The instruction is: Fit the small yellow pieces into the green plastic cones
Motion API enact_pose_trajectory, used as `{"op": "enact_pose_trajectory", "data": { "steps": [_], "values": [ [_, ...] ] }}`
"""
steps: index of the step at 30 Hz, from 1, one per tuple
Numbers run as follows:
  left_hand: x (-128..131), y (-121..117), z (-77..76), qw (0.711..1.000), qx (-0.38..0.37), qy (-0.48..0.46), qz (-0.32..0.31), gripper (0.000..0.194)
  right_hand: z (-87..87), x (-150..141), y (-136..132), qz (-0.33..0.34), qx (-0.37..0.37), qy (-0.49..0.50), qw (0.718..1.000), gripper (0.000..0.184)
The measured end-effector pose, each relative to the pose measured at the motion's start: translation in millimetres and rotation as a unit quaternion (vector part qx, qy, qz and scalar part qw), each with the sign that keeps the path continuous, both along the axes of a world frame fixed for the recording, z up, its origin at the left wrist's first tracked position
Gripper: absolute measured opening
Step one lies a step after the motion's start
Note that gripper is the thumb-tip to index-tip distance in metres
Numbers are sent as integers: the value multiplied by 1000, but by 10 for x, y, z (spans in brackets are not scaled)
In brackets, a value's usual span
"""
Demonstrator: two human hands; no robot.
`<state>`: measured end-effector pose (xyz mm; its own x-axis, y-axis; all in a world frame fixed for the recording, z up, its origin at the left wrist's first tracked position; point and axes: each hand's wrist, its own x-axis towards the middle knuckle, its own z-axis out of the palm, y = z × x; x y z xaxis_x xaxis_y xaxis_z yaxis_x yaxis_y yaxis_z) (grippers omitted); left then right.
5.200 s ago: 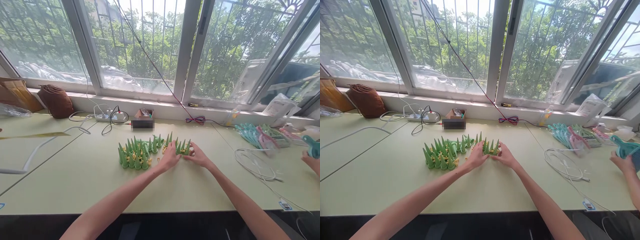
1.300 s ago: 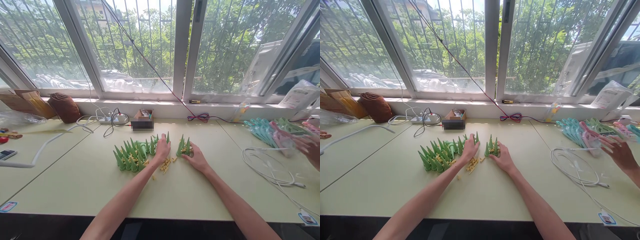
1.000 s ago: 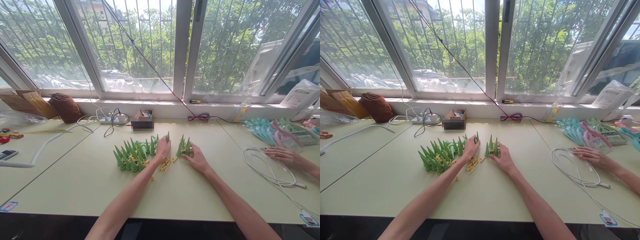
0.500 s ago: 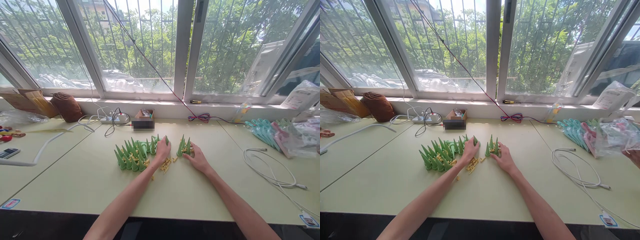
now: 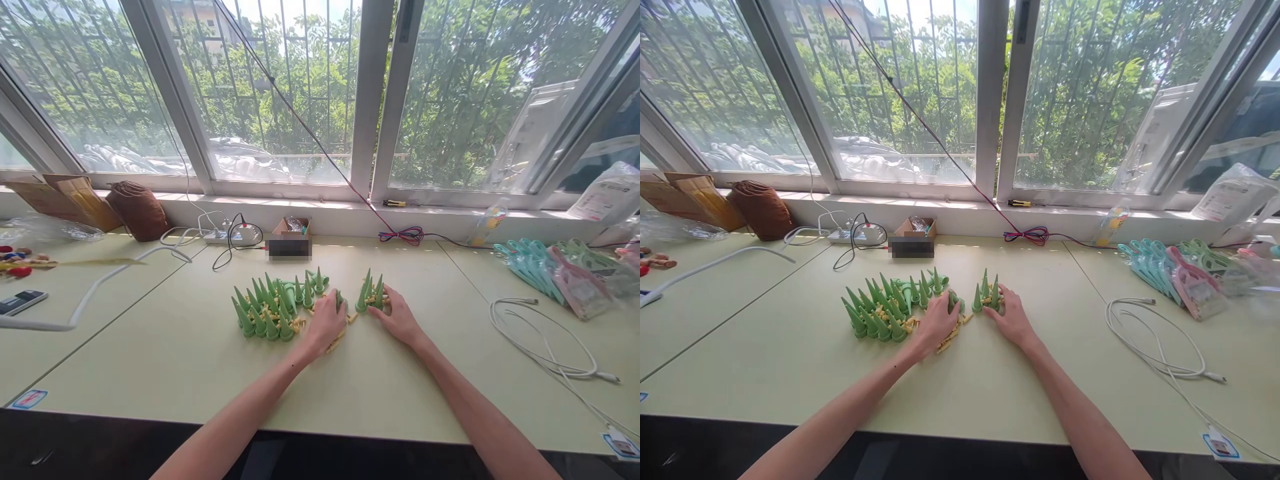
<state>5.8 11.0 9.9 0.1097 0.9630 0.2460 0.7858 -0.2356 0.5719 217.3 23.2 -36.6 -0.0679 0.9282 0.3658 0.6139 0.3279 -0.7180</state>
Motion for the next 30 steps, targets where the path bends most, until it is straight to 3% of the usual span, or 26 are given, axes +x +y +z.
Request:
{"op": "enact_pose_trajectory", "data": {
  "steps": [9, 15, 21, 26, 30],
  "values": [
    [-32, -31, 36, 1000, -11, 6, -17, 12, -36, -1, 1, -5, 5, -3, 1000, 55],
    [-98, -30, -6, 1000, 1, -24, -14, 30, -51, -86, -58, -59, -10, -3, 998, 84],
    [-165, -206, 63, 999, 25, -30, -12, 47, -50, -144, -92, -61, -2, -23, 998, 93],
    [-421, -584, 293, 980, 197, -24, -29, 25, -61, -125, -96, -59, -2, -11, 998, 91],
    [-833, -671, 476, 922, 384, 8, 56, 16, -65, -116, -91, -59, 3, -9, 998, 91]
  ]
}}
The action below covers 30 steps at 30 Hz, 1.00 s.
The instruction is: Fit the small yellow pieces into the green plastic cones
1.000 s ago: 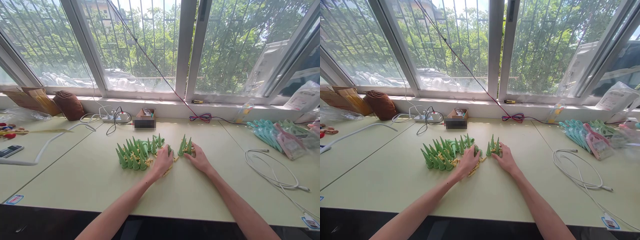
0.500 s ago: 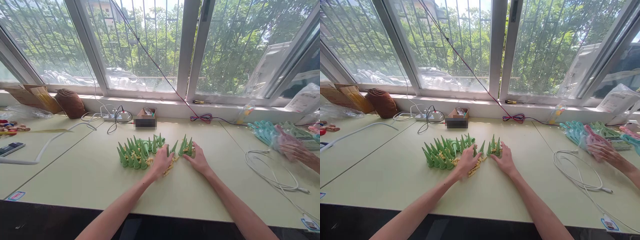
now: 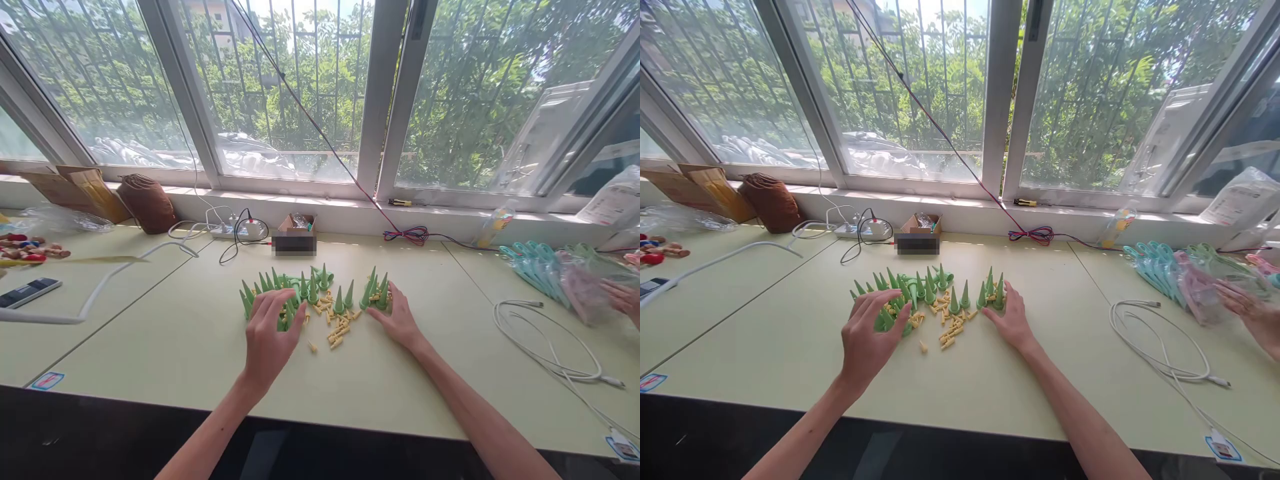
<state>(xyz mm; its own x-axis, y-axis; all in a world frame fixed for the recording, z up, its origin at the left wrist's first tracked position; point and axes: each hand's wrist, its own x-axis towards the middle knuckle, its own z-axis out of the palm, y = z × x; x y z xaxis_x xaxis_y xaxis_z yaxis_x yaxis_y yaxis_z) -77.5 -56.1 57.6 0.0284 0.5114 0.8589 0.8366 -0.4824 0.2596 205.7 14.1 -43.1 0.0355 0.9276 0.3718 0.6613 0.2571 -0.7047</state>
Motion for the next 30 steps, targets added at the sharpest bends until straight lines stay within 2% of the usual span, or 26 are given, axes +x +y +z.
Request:
{"op": "enact_pose_trajectory", "data": {
  "steps": [2, 7, 14, 23, 30],
  "values": [
    [-194, 80, 18, 1000, 1, 20, 8, 21, -4, 4, 5, 1, 0, 1, 1000, 92],
    [-437, 352, -103, 990, -94, 107, 3, 36, -19, 19, 13, -1, -3, 8, 1000, 93],
    [-411, 421, -195, 988, -101, 120, -2, 18, -32, 36, 11, 3, 11, -3, 1000, 86],
    [-430, 410, -242, 990, -108, 83, -39, 11, -46, 44, 26, 1, 6, -7, 1000, 83],
    [-408, 432, -246, 990, -107, 95, -19, 21, -42, 47, 27, 6, 4, -2, 1000, 81]
  ]
}}
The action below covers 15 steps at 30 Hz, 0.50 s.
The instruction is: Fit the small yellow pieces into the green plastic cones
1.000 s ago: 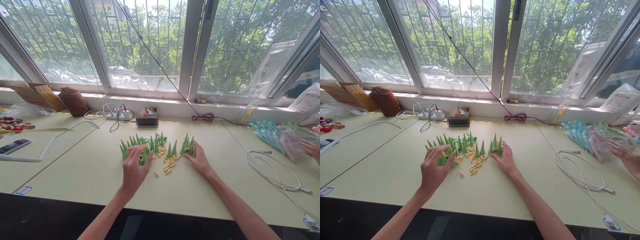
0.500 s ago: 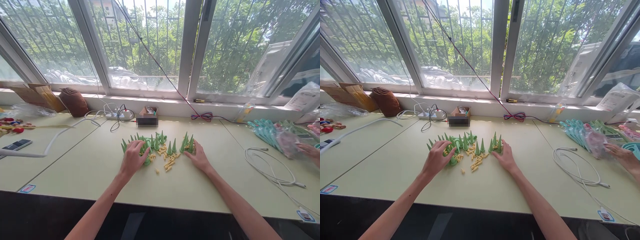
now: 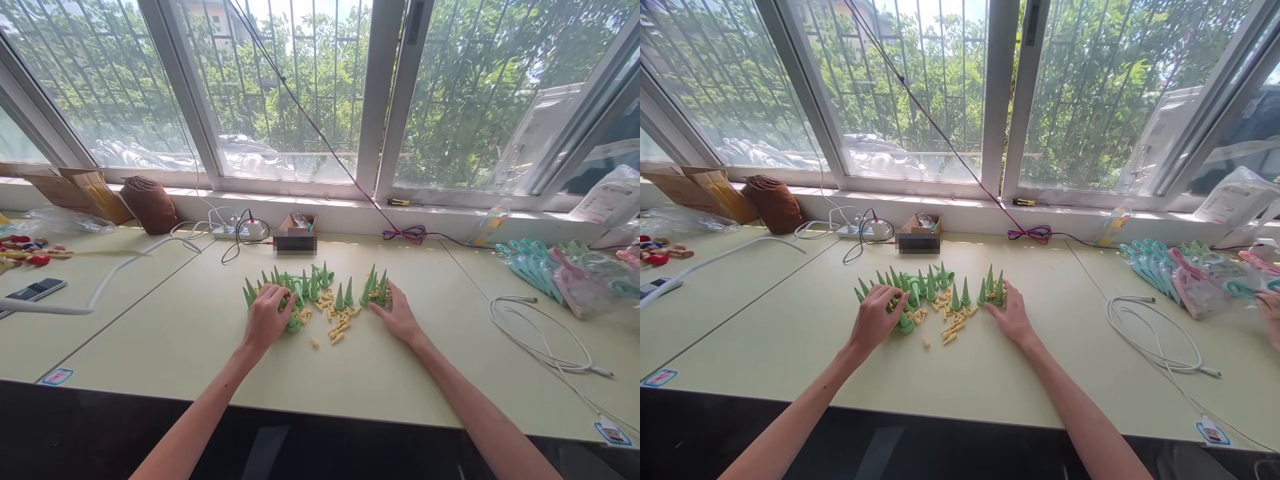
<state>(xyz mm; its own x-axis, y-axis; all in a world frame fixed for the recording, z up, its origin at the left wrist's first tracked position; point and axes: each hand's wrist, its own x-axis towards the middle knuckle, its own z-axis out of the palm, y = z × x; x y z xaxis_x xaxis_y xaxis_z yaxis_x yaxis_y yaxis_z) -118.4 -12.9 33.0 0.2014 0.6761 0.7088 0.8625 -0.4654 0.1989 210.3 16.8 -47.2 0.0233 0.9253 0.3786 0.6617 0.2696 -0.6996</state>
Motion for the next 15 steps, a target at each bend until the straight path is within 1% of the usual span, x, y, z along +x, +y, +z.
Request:
{"op": "enact_pose_trajectory", "data": {
  "steps": [4, 10, 15],
  "values": [
    [5, 32, -7, 1000, 9, 8, 6, 27, 3, -3, 0, 0, 0, 2, 1000, 81],
    [21, 103, -34, 998, 66, 2, 20, 35, 12, -5, -9, 4, 4, 8, 1000, 78],
    [30, 167, -55, 993, 114, 8, 3, 40, 42, -7, -32, 7, -9, 15, 1000, 77]
  ]
}}
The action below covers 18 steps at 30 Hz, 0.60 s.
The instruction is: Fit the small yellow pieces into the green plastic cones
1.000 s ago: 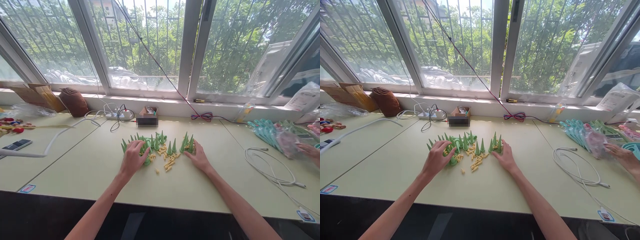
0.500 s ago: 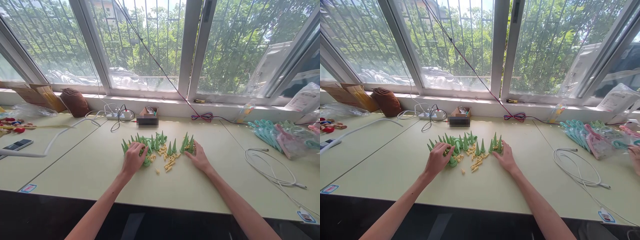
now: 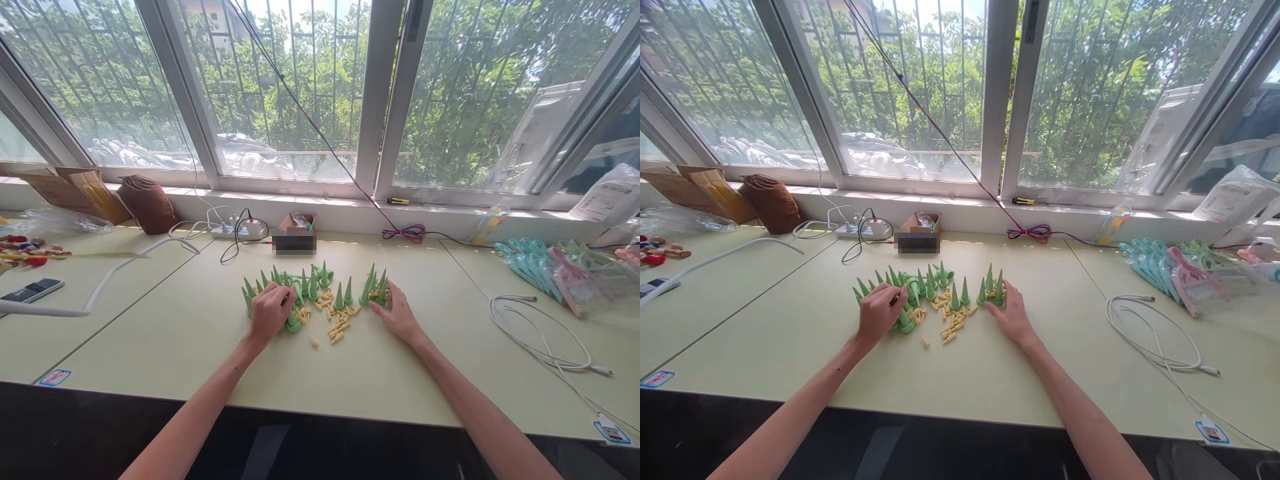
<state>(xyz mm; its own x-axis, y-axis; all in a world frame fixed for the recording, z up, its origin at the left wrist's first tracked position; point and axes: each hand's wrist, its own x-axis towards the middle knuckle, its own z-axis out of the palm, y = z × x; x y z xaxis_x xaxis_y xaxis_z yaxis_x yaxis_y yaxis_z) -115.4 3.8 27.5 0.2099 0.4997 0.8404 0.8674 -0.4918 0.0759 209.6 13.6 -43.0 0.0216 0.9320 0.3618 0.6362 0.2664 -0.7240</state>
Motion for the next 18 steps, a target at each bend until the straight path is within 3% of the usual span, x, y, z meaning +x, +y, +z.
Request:
{"op": "enact_pose_trajectory", "data": {
  "steps": [9, 18],
  "values": [
    [-17, 57, -36, 997, 51, -30, -43, 46, -17, 2, 6, 5, 3, 4, 1000, 74],
    [-4, 60, 102, 994, 50, -95, -26, 45, -9, 3, 1, 8, 6, 8, 1000, 74]
  ]
}}
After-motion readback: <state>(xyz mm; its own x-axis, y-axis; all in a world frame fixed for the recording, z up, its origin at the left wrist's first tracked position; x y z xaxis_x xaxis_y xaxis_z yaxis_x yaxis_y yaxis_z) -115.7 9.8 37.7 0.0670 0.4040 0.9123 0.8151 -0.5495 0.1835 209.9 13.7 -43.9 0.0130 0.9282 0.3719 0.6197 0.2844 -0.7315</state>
